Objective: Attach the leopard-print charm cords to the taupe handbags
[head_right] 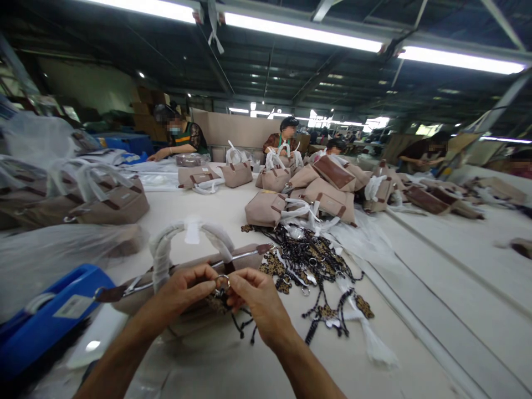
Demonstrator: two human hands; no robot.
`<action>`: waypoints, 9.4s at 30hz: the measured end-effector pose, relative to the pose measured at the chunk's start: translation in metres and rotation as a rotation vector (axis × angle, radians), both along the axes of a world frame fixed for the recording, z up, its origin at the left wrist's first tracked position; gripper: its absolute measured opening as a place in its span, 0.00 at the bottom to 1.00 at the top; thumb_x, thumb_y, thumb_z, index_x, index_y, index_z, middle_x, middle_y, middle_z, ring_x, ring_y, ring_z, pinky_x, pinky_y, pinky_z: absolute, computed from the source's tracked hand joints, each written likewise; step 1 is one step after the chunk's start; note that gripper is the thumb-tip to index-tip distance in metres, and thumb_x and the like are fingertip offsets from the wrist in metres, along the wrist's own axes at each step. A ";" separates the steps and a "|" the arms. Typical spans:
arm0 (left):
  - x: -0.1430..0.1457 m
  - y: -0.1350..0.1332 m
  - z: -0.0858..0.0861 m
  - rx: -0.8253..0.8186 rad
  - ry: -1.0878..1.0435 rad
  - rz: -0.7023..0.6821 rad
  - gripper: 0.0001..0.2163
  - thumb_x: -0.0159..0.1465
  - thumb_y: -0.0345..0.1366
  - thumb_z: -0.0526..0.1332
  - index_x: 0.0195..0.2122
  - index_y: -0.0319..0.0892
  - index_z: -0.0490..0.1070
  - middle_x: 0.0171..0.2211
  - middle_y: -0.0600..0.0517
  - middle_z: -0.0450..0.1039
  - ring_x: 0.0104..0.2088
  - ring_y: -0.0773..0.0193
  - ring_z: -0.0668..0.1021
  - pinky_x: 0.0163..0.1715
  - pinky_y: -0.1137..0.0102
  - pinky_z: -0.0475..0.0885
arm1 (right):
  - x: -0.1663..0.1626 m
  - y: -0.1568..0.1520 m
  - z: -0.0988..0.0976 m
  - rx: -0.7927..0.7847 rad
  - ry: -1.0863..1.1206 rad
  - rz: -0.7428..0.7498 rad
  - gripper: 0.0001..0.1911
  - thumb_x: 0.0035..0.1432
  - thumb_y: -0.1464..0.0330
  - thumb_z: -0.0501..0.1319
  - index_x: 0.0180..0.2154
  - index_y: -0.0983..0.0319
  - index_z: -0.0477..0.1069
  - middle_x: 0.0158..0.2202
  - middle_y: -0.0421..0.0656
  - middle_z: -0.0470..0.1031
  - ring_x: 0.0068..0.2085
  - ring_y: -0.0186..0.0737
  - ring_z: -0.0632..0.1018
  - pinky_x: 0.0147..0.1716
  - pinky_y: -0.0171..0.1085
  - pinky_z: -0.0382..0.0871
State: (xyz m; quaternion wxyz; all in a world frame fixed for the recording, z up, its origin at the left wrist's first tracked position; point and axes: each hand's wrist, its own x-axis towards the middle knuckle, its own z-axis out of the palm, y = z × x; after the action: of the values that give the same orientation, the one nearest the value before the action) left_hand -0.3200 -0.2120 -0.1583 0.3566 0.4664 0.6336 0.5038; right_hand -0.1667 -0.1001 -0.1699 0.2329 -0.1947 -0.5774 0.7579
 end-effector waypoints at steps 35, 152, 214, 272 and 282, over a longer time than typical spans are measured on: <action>0.003 0.001 0.008 0.083 0.120 0.014 0.09 0.59 0.41 0.65 0.30 0.40 0.72 0.27 0.55 0.72 0.30 0.65 0.72 0.32 0.72 0.65 | 0.000 -0.005 0.012 0.074 -0.069 0.054 0.09 0.43 0.67 0.70 0.24 0.63 0.72 0.22 0.35 0.69 0.25 0.30 0.66 0.25 0.31 0.57; -0.007 -0.002 0.006 0.087 -0.059 -0.011 0.11 0.58 0.40 0.66 0.39 0.41 0.76 0.35 0.51 0.77 0.37 0.62 0.76 0.39 0.71 0.69 | -0.007 -0.022 -0.003 -0.086 0.113 -0.097 0.12 0.44 0.63 0.72 0.30 0.63 0.78 0.29 0.41 0.77 0.32 0.36 0.73 0.35 0.34 0.65; -0.010 0.043 0.010 0.029 0.018 0.096 0.10 0.58 0.42 0.62 0.35 0.40 0.71 0.24 0.56 0.72 0.27 0.64 0.74 0.32 0.70 0.69 | -0.031 0.016 -0.021 -0.191 0.065 -0.399 0.20 0.43 0.56 0.70 0.25 0.65 0.69 0.21 0.37 0.69 0.21 0.28 0.67 0.18 0.27 0.59; -0.018 0.037 -0.018 0.165 -0.225 0.140 0.17 0.47 0.43 0.72 0.36 0.42 0.77 0.34 0.48 0.80 0.40 0.50 0.79 0.41 0.63 0.73 | -0.044 0.057 0.006 -0.253 -0.202 0.309 0.21 0.37 0.63 0.74 0.32 0.64 0.70 0.22 0.39 0.75 0.20 0.33 0.75 0.19 0.32 0.73; -0.018 0.041 -0.018 0.158 -0.210 0.152 0.14 0.47 0.40 0.71 0.32 0.40 0.76 0.32 0.47 0.80 0.36 0.51 0.79 0.41 0.61 0.73 | -0.050 0.054 0.045 -0.105 -0.223 0.249 0.13 0.44 0.68 0.71 0.28 0.66 0.70 0.16 0.39 0.73 0.17 0.35 0.76 0.19 0.31 0.73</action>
State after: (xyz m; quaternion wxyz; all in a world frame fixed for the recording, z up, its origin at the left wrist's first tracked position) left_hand -0.3385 -0.1714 -0.1758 0.3438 0.3886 0.5848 0.6236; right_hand -0.2163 -0.0461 -0.1251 0.0614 -0.2163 -0.5789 0.7838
